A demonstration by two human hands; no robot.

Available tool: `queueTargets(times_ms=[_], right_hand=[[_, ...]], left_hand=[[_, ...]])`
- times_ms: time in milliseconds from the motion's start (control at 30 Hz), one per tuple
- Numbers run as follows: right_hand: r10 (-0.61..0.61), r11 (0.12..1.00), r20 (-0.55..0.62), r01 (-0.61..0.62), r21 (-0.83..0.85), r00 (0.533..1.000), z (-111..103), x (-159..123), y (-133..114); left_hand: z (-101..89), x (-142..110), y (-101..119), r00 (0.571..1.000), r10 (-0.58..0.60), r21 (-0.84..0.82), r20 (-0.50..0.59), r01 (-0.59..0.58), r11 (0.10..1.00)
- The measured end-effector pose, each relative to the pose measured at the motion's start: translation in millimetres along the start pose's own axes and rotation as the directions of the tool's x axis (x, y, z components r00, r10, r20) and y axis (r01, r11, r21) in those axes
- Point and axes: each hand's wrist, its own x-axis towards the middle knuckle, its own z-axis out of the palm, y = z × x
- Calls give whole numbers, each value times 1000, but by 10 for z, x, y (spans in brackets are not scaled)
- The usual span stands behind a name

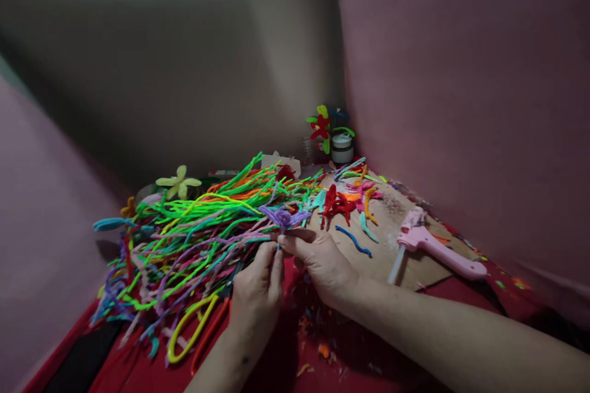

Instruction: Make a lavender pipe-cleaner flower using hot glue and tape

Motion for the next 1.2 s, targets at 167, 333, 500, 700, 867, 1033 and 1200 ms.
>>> queueTargets(times_ms=[167, 333, 500, 700, 867, 1033, 1200], right_hand=[[-57, 986, 113, 74, -152, 992, -30, 26, -65], [-68, 963, 159, 107, -248, 985, -70, 52, -65], [-44, 982, 153, 71, -177, 987, -99, 70, -12], [15, 998, 115, -7, -65, 993, -95, 54, 4], [-5, 1000, 51, 5, 7, 999, -64, 37, 9], [-28, 1000, 73, 29, -7, 997, -86, 33, 48], [-81, 992, 95, 90, -92, 992, -85, 48, 40]], left_hand=[[-55, 47, 124, 927, -321, -474, 195, 376, 796], [-112, 103, 239, 840, -404, -637, 361, 539, 551], [-115, 121, 153, 800, -327, -709, 503, 598, 373], [-103, 130, 78, 783, -241, -682, 574, 620, 389], [-64, 81, 95, 971, -153, -247, 182, 195, 949], [-7, 17, 38, 985, 172, 268, -18, -161, 950], [-7, 27, 11, 997, 78, 120, 2, -78, 990]])
